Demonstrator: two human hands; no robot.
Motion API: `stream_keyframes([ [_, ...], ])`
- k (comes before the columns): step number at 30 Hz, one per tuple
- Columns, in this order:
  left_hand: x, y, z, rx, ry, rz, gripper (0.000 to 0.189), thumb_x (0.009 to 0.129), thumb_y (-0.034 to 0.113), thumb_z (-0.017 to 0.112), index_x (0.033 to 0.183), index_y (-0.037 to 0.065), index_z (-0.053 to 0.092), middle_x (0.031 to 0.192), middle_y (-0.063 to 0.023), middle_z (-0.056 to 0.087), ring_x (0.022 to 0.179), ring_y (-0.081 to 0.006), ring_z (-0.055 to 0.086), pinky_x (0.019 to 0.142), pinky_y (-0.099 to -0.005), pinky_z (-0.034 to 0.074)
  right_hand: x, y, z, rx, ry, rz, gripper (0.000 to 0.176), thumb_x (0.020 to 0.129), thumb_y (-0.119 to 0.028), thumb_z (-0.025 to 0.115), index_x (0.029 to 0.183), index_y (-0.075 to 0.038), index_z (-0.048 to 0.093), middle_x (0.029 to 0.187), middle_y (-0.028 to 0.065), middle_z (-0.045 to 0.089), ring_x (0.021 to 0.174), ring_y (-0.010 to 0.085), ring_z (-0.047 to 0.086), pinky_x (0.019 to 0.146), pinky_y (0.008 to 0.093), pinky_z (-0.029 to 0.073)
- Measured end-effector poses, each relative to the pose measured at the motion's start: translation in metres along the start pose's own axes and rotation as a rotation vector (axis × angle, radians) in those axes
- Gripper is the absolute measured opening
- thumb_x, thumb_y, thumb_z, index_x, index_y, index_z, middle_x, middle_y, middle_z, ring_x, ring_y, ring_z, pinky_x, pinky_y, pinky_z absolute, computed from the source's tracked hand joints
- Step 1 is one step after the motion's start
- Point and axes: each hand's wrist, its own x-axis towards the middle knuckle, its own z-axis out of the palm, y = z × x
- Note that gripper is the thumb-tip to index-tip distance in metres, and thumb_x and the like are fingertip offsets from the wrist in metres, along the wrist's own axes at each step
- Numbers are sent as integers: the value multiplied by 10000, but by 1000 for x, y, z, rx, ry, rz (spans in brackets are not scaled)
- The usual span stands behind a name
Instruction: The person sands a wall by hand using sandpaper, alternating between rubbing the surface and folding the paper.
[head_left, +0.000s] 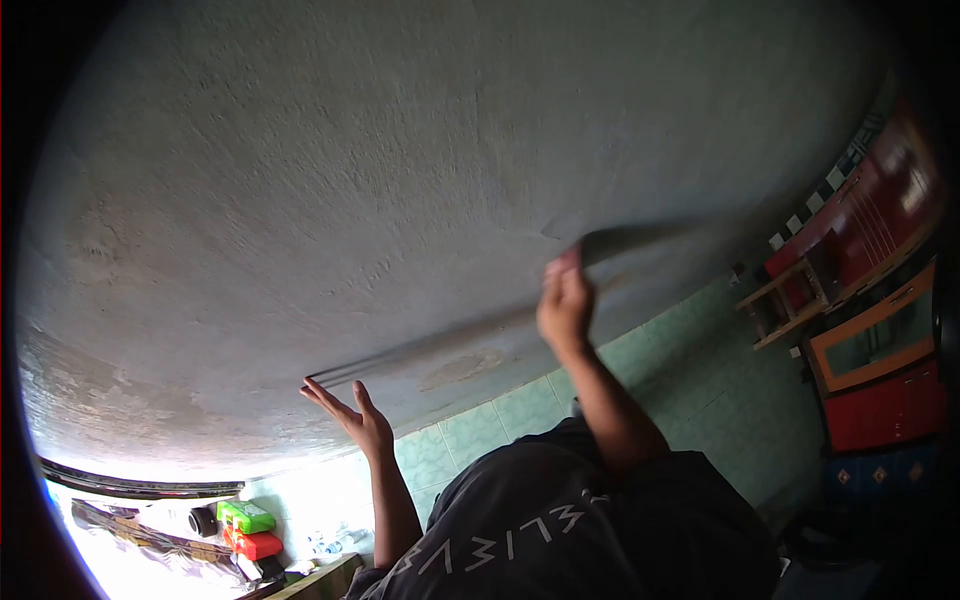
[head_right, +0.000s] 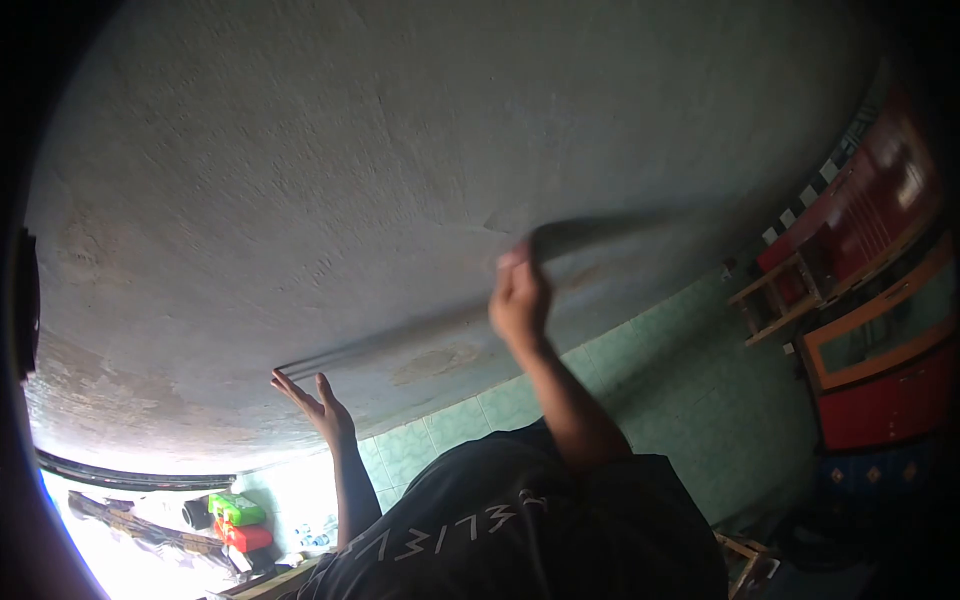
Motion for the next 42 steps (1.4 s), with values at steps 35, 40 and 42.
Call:
stream_keyframes([
  [35,-11,-8,-5,3,-89,2,815,1034,433,572,1663,208,104,1714,-204,-65,1576,-424,6,1226,-629,103,21,-13,-12,66,145,152,184,1042,-89,532,1124,36,639,806,119,666,718,251,656,662,384,519],
  [40,-26,-8,-3,4,-99,-61,749,1044,402,568,1652,189,187,1713,-212,61,1580,-402,66,1235,-585,137,-61,-70,32,-114,-250,-181,178,1006,-157,611,1059,12,630,803,185,640,745,380,652,666,440,511],
  [42,-28,-13,-2,3,-74,-87,731,1047,395,568,1647,177,213,1708,-216,99,1581,-390,79,1237,-567,149,-66,-82,23,-54,-466,-60,177,1001,-176,617,1004,0,636,823,180,651,748,395,644,662,451,511],
])
